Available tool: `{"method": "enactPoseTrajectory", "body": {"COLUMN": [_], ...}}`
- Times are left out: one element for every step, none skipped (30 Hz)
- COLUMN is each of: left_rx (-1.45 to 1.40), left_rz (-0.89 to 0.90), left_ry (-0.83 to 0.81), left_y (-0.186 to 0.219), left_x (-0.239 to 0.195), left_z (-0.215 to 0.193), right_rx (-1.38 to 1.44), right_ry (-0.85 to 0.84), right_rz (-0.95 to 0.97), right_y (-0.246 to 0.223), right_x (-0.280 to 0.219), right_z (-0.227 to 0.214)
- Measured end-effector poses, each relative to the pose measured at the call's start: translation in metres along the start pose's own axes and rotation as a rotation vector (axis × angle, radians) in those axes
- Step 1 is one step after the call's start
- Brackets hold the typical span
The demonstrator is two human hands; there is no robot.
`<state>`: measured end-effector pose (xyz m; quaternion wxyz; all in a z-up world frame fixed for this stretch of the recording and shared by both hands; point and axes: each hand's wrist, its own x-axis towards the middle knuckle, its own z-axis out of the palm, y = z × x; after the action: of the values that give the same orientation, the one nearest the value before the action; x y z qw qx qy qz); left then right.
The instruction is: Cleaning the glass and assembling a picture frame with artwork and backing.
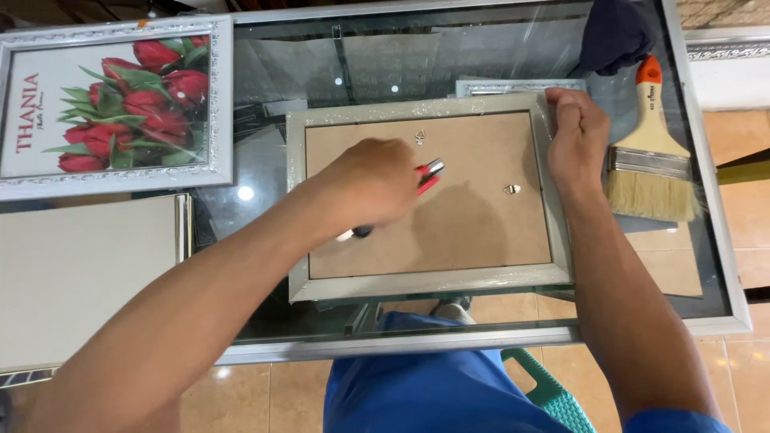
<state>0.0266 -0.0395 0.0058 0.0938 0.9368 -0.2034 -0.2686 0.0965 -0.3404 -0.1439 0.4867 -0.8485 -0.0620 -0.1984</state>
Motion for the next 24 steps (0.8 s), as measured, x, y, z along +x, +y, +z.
{"method": "enactPoseTrajectory", "body": {"left_rx": [-0.311,-0.315,-0.260,-0.204,-0.208,-0.204,-0.200,-0.203,-0.225,-0.248,-0.245,-0.245,-0.245,-0.242,-0.248,-0.253,-0.251,-0.261,-0.270,-0.267,-0.227,-0.186,-0.182,-0.182], "left_rz": [-0.143,-0.137,-0.106,-0.075,-0.072,-0.063,-0.053,-0.049,-0.063,-0.076,-0.071,-0.066,-0.063,-0.059,-0.048,-0.037,-0.037,-0.036,-0.035,-0.035,0.031,0.096,0.100,0.136], "left_ry": [-0.010,-0.006,0.039,0.084,0.086,0.130,0.171,0.171,0.137,0.103,0.099,0.114,0.131,0.129,0.126,0.123,0.122,0.087,0.051,0.049,-0.029,-0.107,-0.110,-0.193], "left_y": [0.014,0.020,0.026,0.033,0.037,0.042,0.047,0.052,0.057,0.063,0.066,0.069,0.071,0.073,0.074,0.074,0.079,0.083,0.086,0.090,0.095,0.099,0.106,0.113], "left_x": [0.018,0.047,0.076,0.106,0.122,0.139,0.157,0.161,0.165,0.170,0.173,0.176,0.178,0.180,0.181,0.181,0.175,0.169,0.163,0.151,0.139,0.127,0.117,0.106], "left_z": [-0.009,-0.003,0.002,0.007,0.009,0.011,0.013,0.008,0.004,-0.001,-0.002,-0.003,-0.004,-0.003,-0.001,0.002,0.003,0.004,0.006,0.010,0.014,0.018,0.024,0.031], "right_rx": [0.002,-0.004,-0.010,-0.015,-0.020,-0.013,-0.006,-0.012,-0.016,-0.021,-0.024,-0.015,-0.005,-0.006,-0.002,0.003,0.004,0.001,-0.001,0.001,0.003,0.004,0.004,0.001], "right_ry": [0.011,0.011,0.027,0.044,0.043,0.040,0.039,0.040,0.044,0.049,0.054,0.049,0.044,0.049,0.038,0.027,0.029,0.024,0.020,0.022,0.019,0.016,0.022,0.037], "right_rz": [0.043,0.039,0.036,0.034,0.031,0.020,0.011,0.011,0.014,0.018,0.022,0.007,-0.011,-0.009,-0.014,-0.019,-0.018,-0.021,-0.022,-0.020,-0.019,-0.017,-0.013,-0.006], "right_y": [-0.003,-0.005,-0.005,-0.006,-0.007,-0.008,-0.008,-0.008,-0.008,-0.008,-0.005,-0.002,0.001,-0.002,-0.005,-0.008,-0.006,-0.004,-0.002,-0.005,-0.009,-0.012,-0.013,-0.015], "right_x": [0.000,0.000,0.000,0.000,0.000,0.001,0.001,0.002,0.002,0.002,0.002,0.003,0.004,0.005,0.005,0.005,0.006,0.006,0.006,0.006,0.005,0.005,0.005,0.006], "right_z": [-0.001,-0.001,-0.001,0.000,-0.001,-0.001,-0.002,-0.001,0.000,0.001,0.002,0.002,0.004,0.002,0.001,0.000,-0.001,-0.001,0.000,0.000,0.000,-0.001,0.000,0.001]}}
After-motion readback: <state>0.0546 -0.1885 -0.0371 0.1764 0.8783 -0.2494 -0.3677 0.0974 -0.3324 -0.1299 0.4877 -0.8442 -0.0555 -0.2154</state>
